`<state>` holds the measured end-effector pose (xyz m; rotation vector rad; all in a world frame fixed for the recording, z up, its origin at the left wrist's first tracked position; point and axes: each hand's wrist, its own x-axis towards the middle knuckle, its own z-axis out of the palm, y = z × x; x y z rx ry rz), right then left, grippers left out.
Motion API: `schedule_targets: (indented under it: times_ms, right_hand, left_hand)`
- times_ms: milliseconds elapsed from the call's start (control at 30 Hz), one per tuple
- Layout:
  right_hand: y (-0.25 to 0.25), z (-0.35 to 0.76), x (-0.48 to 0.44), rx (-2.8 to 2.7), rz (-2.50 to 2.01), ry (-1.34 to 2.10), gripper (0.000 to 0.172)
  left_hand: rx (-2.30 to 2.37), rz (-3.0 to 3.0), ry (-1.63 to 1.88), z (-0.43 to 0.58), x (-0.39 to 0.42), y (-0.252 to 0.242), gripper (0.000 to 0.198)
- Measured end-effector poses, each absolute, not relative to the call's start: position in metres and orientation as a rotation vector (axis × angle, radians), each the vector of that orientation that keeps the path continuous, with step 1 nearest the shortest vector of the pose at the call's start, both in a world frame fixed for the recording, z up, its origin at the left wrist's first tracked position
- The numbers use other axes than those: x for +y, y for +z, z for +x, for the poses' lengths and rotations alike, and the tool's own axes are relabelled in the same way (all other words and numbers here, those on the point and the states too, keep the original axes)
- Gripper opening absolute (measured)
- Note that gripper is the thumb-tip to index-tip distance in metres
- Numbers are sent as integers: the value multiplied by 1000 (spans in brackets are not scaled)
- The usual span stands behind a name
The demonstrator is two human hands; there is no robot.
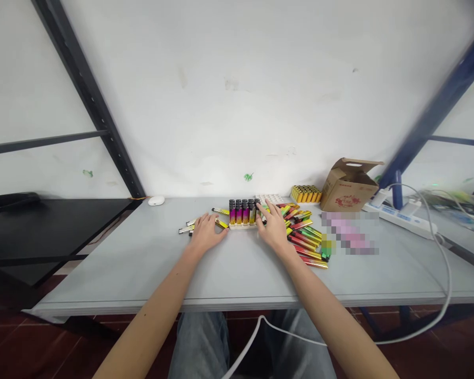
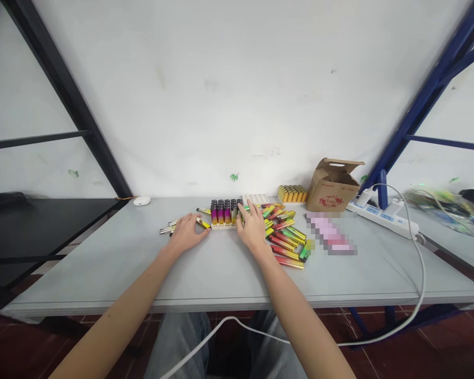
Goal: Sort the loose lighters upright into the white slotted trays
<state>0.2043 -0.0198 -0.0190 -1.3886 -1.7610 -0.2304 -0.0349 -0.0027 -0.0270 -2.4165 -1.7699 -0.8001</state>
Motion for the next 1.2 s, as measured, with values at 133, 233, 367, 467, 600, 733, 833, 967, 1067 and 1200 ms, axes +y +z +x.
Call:
schedule_targets:
  times_ms: [133, 233, 367, 467, 600, 733, 833, 967, 1067, 1200]
  right_hand:
    - [-19, 203, -20, -1751, -1392, -197, 48]
    - [-17, 201, -23, -1722, -1359, -201, 50]
    - [-10, 197, -31, -1651, -1201, -222, 32]
    - [-7, 191, -39, -1742, -1066, -36, 23]
    - [-5, 181, -44, -1856, -993, 350, 23]
    - [-8, 175, -41, -1791, -945, 694, 26]
    - [-9, 174, -35, -1659, -857, 895, 26]
    - [-4, 178, -29, -1240, -786, 1273, 25]
    - [3, 185, -28, -889, -719, 1581, 26]
    - [11, 194, -31, -721, -610, 1779, 39]
  left_hand:
    - [-1774, -2383, -883, -34, -5, -24, 66]
    - [-1735, -2353, -997, -33, -7, -19, 74]
    - [-1487, -2431, -1202, -31, -15, -9, 85]
    - [-1241, -2481, -1303, -26, -25, -4, 89]
    - [-1036, -2564, -1247, -17, -35, -2, 86]
    - [-980, -2616, -1159, -13, -35, -2, 91]
    - [-1092, -2622, -1152, -16, -32, -3, 101]
    - [-1238, -2547, -1228, -24, -26, -6, 97]
    - [-1297, -2498, -1290, -26, -22, -8, 77]
    - [-1359, -2497, -1311, -25, -21, -9, 58]
